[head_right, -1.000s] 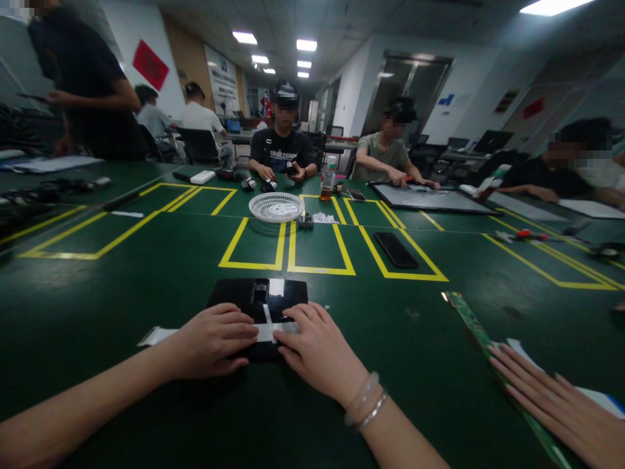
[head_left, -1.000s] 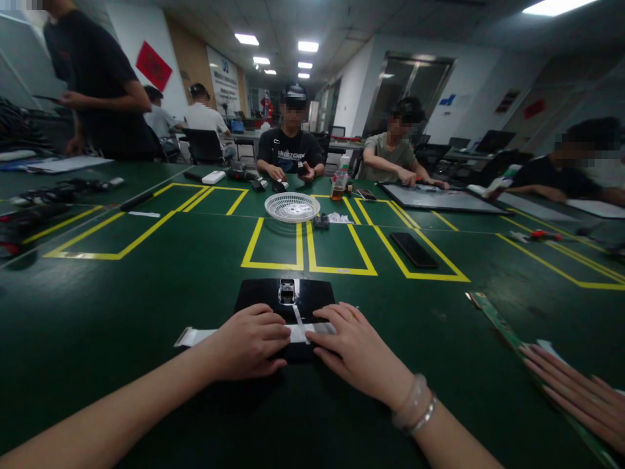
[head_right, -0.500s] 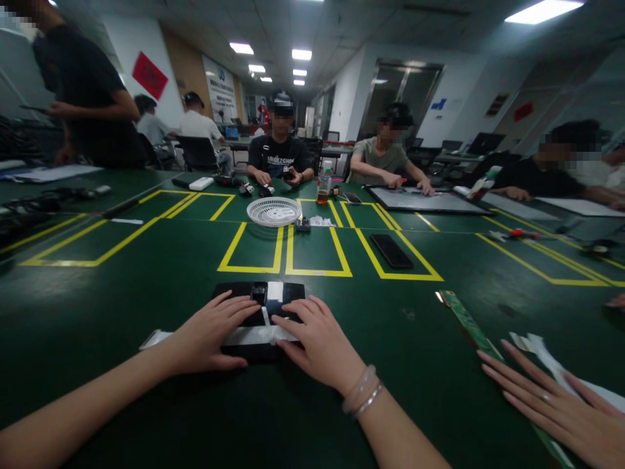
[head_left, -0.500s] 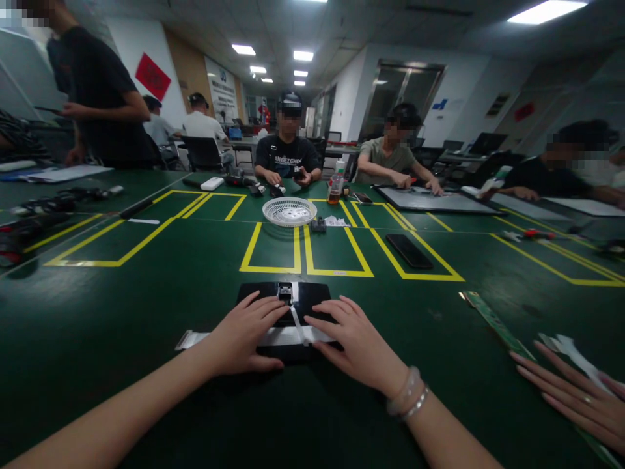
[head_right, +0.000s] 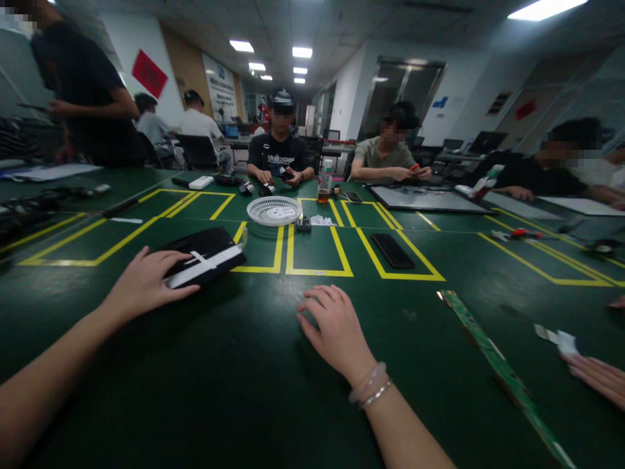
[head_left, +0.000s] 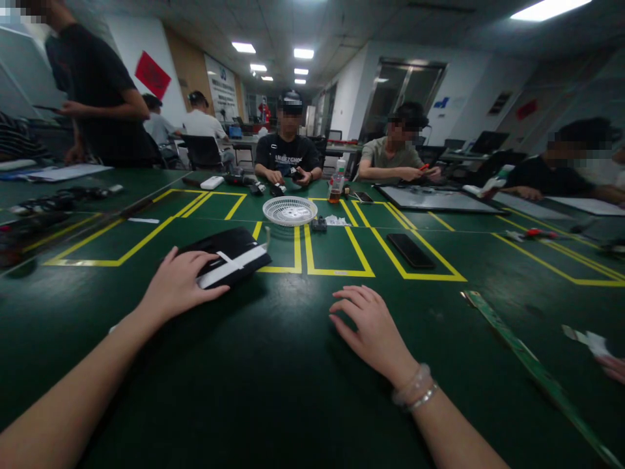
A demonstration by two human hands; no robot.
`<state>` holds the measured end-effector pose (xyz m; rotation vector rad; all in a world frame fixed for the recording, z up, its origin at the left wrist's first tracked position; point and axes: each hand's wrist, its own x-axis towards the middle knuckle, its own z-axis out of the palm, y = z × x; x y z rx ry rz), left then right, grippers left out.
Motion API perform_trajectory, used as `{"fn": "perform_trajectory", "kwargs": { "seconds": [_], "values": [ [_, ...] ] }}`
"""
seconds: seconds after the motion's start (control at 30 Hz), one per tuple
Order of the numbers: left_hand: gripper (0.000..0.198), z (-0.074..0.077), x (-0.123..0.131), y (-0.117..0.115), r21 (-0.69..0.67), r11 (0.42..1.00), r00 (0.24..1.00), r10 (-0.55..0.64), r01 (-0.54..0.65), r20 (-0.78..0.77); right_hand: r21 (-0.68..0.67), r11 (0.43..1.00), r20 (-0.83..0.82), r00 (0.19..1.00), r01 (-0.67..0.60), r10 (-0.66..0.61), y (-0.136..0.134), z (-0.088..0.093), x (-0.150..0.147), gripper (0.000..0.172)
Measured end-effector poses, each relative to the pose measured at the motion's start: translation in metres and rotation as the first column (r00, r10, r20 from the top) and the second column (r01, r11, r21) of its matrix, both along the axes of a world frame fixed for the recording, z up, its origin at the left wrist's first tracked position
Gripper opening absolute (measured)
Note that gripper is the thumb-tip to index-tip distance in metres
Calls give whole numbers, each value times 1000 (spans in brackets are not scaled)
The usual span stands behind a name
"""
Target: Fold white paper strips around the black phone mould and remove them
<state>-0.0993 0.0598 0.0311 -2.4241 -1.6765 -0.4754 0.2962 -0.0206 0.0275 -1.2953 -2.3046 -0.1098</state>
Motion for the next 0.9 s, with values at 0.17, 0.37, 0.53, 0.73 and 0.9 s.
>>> {"fn": "perform_trajectory", "kwargs": {
  "seconds": [0.17,0.37,0.53,0.73,0.9],
  "values": [
    [83,-10,-75,22,0,960,956,278,-279,97,-60,995,89,994,75,-70,0,1,1,12],
    [67,-35,-160,32,-19,897,856,428,-442,289,-81,984,134,980,158,-146,-1,0,1,11],
    [58,-54,-191,31,188,892,892,354,-412,280,-61,982,120,978,176,-168,0,1,1,6],
    [68,-61,-195,31,186,851,860,438,-491,264,-84,979,120,977,185,-175,-1,-1,3,7],
    [65,-46,-188,31,-84,970,925,244,-230,290,-102,972,127,972,212,-199,0,-2,3,7]
  ]
}}
